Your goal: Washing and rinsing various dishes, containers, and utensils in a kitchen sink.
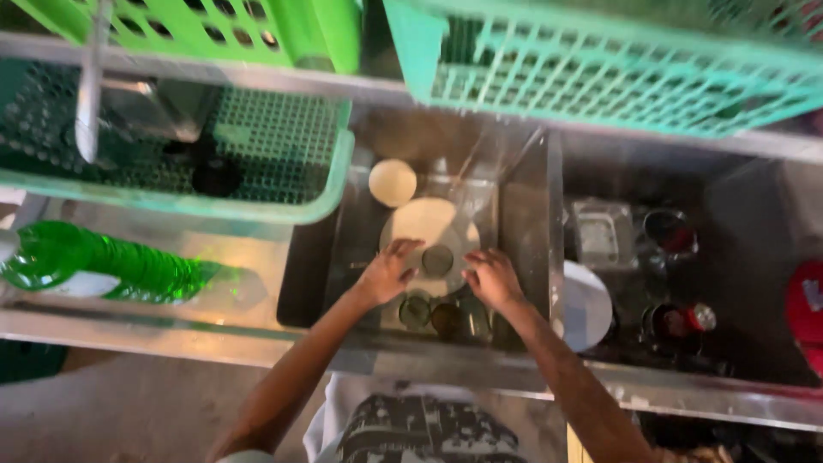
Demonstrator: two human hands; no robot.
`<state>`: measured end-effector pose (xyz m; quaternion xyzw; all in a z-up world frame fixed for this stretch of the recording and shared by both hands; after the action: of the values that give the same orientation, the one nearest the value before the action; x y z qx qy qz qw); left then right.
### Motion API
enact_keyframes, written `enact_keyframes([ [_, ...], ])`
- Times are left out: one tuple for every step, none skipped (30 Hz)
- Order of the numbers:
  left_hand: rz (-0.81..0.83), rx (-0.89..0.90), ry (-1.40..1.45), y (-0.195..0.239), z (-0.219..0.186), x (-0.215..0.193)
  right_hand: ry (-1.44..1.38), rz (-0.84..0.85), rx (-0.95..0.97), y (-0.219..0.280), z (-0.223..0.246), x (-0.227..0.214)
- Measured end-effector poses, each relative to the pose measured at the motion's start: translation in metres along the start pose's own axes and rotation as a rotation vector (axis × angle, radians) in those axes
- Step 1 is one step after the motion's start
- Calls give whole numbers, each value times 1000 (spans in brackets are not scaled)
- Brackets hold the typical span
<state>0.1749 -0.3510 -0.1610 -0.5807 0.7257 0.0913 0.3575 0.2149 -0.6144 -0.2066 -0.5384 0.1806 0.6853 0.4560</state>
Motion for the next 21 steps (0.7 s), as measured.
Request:
enact_keyframes([
  [13,-19,7,1,2,1,-13,18,10,0,5,-3],
  [21,-6,-2,3,4,2,16,39,13,-1,11,-5],
  [31,11,-7,4,6,4,48,59,19,-1,15,-7],
  [48,-4,3,7,-2,1,38,76,33,0,20,-11],
  [56,-54,-17,6,-7,-2,8,88,13,-1,24,-16],
  [65,-104,-37,5,-13,-5,-22,99,-7,-2,28,-22],
  [76,-106,-30,5,-22,-8,-24,105,5,2,29,-23],
  [92,-129,6,5,-30,-10,-30,85,-13,5,32,-26],
  [102,-149,37,2,-37,-16,-35,60,-37,3,35,-29],
  [108,-149,39,5,-35,-11,-36,61,-31,7,37,-32],
  [97,-89,23,4,-34,-8,-37,45,-24,8,39,-35],
  [87,-28,8,4,-33,-6,-37,29,-18,8,40,-39],
  [91,-26,10,4,-34,-6,-36,28,-12,8,39,-42],
  [97,-14,-2,4,-35,-7,-36,25,-6,9,37,-44],
  [108,-1,-9,4,-36,-6,-35,23,8,12,36,-47],
  [119,4,-4,5,-33,-6,-34,22,21,9,43,-58],
  [126,2,14,4,-31,-6,-59,34,6,8,51,-70],
  [132,1,32,4,-29,-5,-85,45,-9,7,58,-81],
  [145,12,41,3,-33,-6,-78,41,9,13,56,-82],
  [151,9,49,1,-36,-7,-96,57,-6,18,56,-81],
  [157,10,55,-3,-38,-10,-112,68,-20,20,56,-82],
])
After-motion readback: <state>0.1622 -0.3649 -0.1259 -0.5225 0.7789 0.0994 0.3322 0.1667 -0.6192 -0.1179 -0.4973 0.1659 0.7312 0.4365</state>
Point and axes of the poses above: each hand's wrist, its own y-axis away from the middle knuckle, its own x-axis out of the palm, z = x × y, the point moved 4 cm from there along -y, towards the middle knuckle, and after that the axes turned 3 degrees about -z, right-handed, at the moved point
